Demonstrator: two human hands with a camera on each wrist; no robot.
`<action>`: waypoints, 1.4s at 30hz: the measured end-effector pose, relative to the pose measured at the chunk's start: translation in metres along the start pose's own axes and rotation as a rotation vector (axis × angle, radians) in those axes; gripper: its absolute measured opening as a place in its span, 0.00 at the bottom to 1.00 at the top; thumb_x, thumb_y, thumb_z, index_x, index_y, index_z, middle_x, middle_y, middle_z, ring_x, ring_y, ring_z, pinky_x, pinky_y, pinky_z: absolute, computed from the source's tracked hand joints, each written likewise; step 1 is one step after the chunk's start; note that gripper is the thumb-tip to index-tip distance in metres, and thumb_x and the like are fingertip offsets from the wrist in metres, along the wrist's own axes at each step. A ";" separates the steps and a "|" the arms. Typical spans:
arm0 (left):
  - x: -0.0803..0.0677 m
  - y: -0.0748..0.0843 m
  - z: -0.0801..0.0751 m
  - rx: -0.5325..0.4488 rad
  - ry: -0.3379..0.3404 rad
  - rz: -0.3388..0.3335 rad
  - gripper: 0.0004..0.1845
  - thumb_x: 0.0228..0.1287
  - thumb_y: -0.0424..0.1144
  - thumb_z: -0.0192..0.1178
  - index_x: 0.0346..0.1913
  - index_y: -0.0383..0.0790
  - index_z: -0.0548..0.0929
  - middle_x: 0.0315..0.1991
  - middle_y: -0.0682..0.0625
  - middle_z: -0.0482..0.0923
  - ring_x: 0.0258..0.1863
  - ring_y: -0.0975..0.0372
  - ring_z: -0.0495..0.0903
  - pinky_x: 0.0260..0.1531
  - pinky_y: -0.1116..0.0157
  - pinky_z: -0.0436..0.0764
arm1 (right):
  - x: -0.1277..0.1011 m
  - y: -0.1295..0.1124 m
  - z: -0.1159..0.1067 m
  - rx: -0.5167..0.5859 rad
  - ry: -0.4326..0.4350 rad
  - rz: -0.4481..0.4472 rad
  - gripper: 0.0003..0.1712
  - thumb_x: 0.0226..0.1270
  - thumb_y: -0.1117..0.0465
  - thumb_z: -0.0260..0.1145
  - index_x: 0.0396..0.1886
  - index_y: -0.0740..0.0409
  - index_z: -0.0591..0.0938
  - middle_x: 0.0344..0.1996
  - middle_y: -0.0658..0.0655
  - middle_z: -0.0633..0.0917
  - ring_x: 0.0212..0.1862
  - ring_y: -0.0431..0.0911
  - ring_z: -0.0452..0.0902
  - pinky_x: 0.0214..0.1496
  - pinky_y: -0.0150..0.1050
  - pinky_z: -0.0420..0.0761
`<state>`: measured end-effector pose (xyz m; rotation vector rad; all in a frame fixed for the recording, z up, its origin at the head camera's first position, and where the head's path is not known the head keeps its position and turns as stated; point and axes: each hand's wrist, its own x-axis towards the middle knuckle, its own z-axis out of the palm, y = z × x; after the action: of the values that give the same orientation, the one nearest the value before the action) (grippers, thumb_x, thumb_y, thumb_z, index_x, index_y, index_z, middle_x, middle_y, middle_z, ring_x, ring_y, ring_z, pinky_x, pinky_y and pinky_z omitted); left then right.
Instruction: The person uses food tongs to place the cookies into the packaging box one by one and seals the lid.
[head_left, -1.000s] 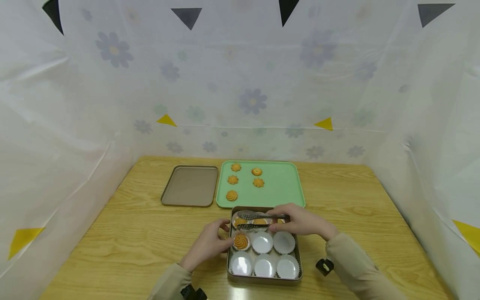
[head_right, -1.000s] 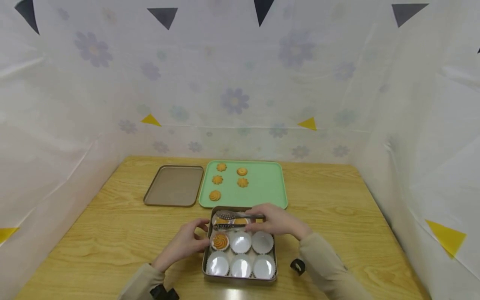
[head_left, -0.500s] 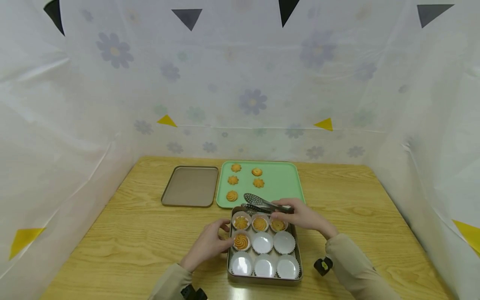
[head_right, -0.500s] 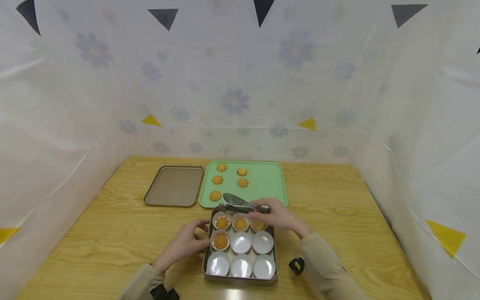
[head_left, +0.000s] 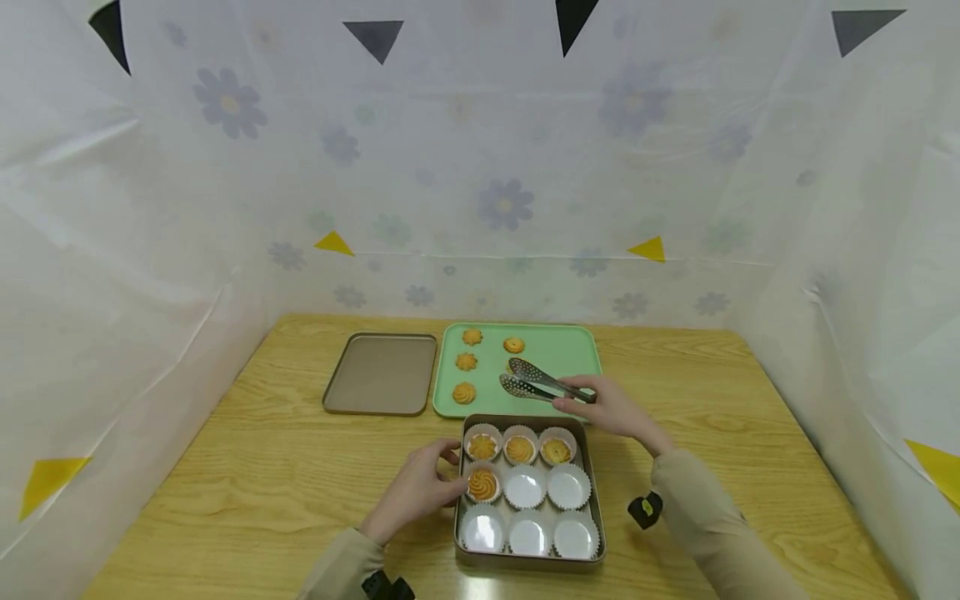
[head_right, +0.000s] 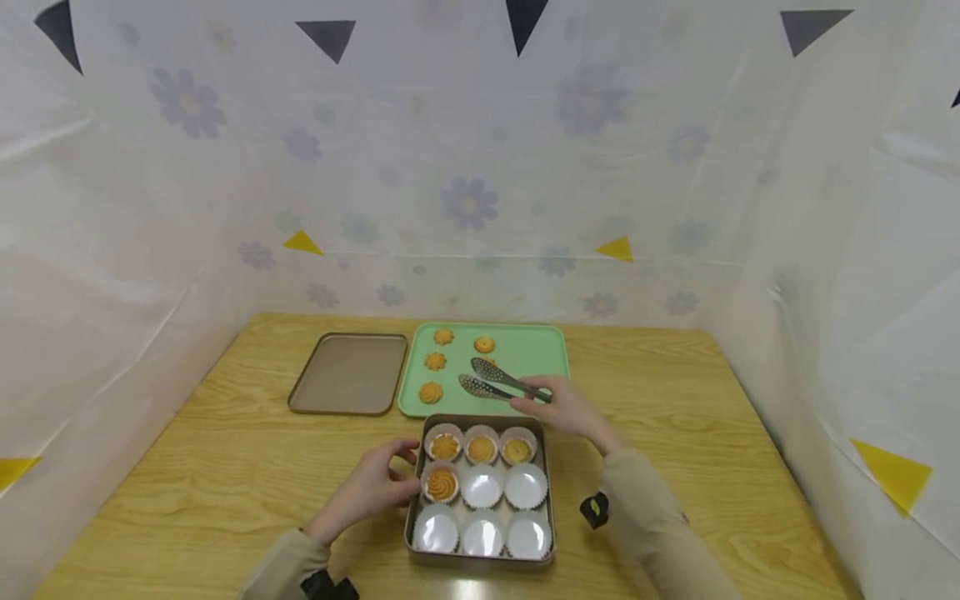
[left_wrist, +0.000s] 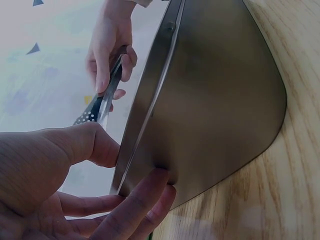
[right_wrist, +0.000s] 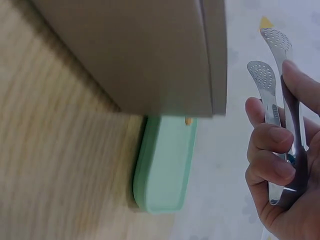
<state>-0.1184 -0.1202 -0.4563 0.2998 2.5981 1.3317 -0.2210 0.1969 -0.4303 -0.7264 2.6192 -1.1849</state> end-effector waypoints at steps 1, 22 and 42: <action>0.000 0.000 0.000 -0.003 -0.001 0.000 0.34 0.54 0.34 0.68 0.65 0.24 0.72 0.47 0.37 0.82 0.35 0.59 0.84 0.30 0.69 0.84 | 0.002 0.001 -0.002 -0.015 0.000 0.005 0.31 0.71 0.54 0.66 0.65 0.72 0.76 0.47 0.65 0.85 0.26 0.37 0.70 0.26 0.30 0.74; -0.003 0.001 -0.001 -0.023 0.000 0.005 0.33 0.56 0.34 0.68 0.65 0.24 0.72 0.47 0.35 0.82 0.36 0.55 0.85 0.32 0.66 0.86 | 0.056 0.019 -0.016 -0.362 -0.110 0.144 0.24 0.71 0.52 0.65 0.54 0.68 0.83 0.31 0.58 0.84 0.27 0.42 0.69 0.29 0.37 0.69; -0.002 0.002 -0.002 -0.018 -0.001 0.018 0.34 0.54 0.34 0.68 0.65 0.24 0.72 0.47 0.36 0.81 0.36 0.56 0.85 0.31 0.68 0.85 | 0.082 0.019 -0.014 -0.453 -0.168 0.212 0.29 0.71 0.49 0.65 0.62 0.65 0.79 0.40 0.59 0.86 0.37 0.47 0.80 0.38 0.44 0.80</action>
<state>-0.1171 -0.1217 -0.4533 0.3224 2.5867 1.3600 -0.3035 0.1758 -0.4313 -0.5648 2.7561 -0.4545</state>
